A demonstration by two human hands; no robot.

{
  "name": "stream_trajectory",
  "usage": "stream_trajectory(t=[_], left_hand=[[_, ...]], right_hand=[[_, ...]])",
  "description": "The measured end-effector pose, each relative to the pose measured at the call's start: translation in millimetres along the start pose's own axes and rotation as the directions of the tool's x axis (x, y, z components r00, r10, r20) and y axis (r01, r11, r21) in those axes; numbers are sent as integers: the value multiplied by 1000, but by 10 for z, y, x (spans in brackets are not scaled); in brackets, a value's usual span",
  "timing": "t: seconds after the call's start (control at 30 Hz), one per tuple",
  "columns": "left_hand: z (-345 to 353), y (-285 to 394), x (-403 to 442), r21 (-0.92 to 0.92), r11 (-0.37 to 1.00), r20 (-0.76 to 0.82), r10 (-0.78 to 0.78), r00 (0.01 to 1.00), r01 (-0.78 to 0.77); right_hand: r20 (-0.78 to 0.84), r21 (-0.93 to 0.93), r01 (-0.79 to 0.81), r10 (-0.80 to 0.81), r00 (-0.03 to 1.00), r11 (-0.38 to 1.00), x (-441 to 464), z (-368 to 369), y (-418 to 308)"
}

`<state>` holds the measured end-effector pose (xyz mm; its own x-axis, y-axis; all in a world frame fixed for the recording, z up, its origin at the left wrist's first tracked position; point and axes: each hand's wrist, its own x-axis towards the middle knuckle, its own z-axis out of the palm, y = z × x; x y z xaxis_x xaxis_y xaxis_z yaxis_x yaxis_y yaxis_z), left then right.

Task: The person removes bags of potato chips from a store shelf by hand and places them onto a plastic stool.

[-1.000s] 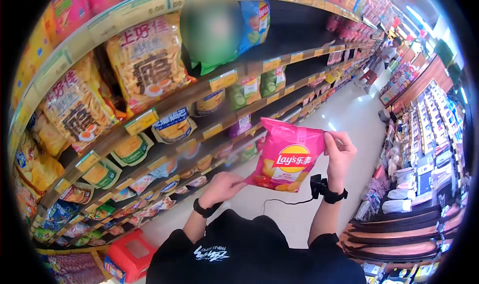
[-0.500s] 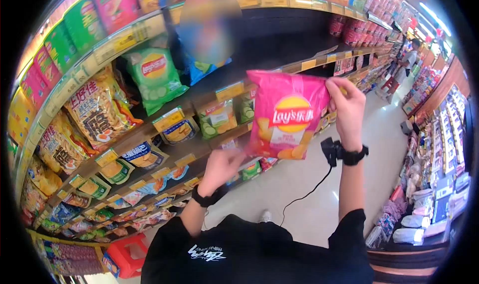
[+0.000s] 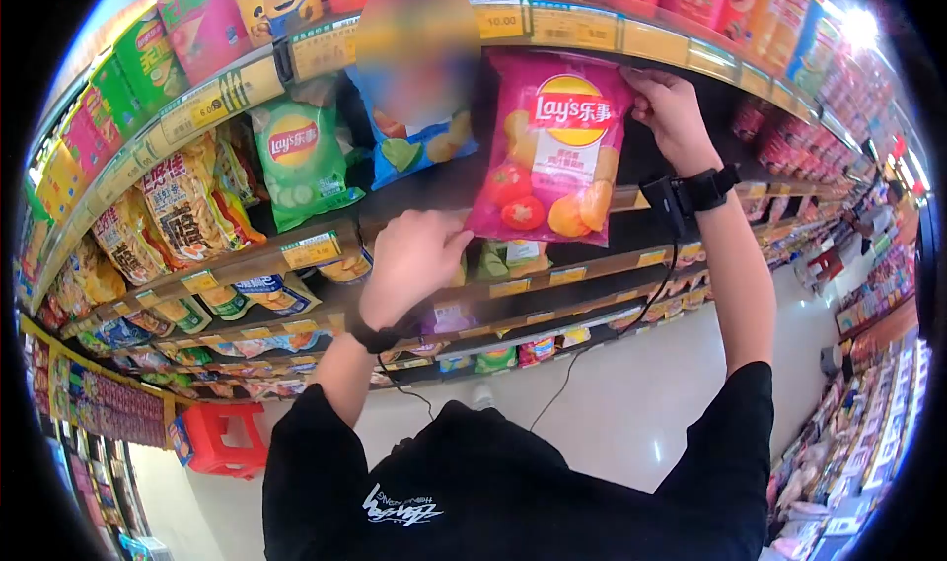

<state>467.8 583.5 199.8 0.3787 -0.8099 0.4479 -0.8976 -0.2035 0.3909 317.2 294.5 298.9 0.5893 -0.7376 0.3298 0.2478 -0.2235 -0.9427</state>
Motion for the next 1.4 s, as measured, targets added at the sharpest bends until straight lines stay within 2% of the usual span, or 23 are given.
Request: stream_trajectory(t=[0.1, 0.13, 0.23, 0.33, 0.37, 0.43, 0.53, 0.57, 0.67, 0.77, 0.87, 0.97, 1.17, 1.37, 1.4], left_hand=[[-140, 36, 350, 12, 999, 168, -46, 985, 45], [-138, -1, 438, -36, 999, 147, -20, 989, 26], [-102, -51, 709, -21, 999, 241, -25, 970, 31], [40, -50, 908, 114, 991, 216, 41, 976, -67], [71, -38, 991, 129, 991, 221, 8, 975, -38], [180, -34, 1127, 157, 987, 238, -58, 970, 21], [363, -40, 1233, 257, 963, 161, -130, 978, 86], [394, -22, 1279, 291, 950, 123, -154, 980, 113], [479, 58, 1334, 492, 868, 32, -91, 995, 63], [501, 180, 1381, 562, 827, -49, 19, 999, 12], [550, 181, 1490, 603, 794, -101, -16, 995, 73], [572, 163, 1544, 605, 787, -169, -16, 986, 117], [551, 324, 1613, 577, 797, -108, -146, 983, 181], [599, 215, 1488, 517, 830, -56, -209, 976, 207], [584, 207, 1435, 491, 850, -84, -172, 981, 191]], right_hand=[[14, 94, 62, -64, 998, 994, 347, -63, 152], [-26, 87, 19, -17, 1000, 996, 439, -75, 194], [45, 65, 34, -37, 998, 997, 846, -242, 454], [91, 66, 7, -13, 996, 998, 1143, -292, 621], [87, 88, 8, -16, 996, 996, 1264, -281, 667], [228, 105, 99, -121, 966, 990, 1465, -344, 784], [367, 131, 246, -278, 888, 960, 1704, -434, 898], [369, 145, 263, -299, 880, 954, 1792, -419, 917], [346, 207, 294, -351, 870, 933, 2011, -381, 990], [330, 254, 307, -380, 864, 917, 2197, -307, 1088], [332, 282, 309, -395, 857, 908, 2312, -241, 1163], [340, 302, 314, -409, 847, 900, 2364, -179, 1223], [313, 325, 318, -418, 853, 891, 2460, -86, 1337], [297, 310, 331, -422, 857, 891, 2376, -194, 1353], [294, 309, 337, -427, 855, 889, 2401, -219, 1389]])
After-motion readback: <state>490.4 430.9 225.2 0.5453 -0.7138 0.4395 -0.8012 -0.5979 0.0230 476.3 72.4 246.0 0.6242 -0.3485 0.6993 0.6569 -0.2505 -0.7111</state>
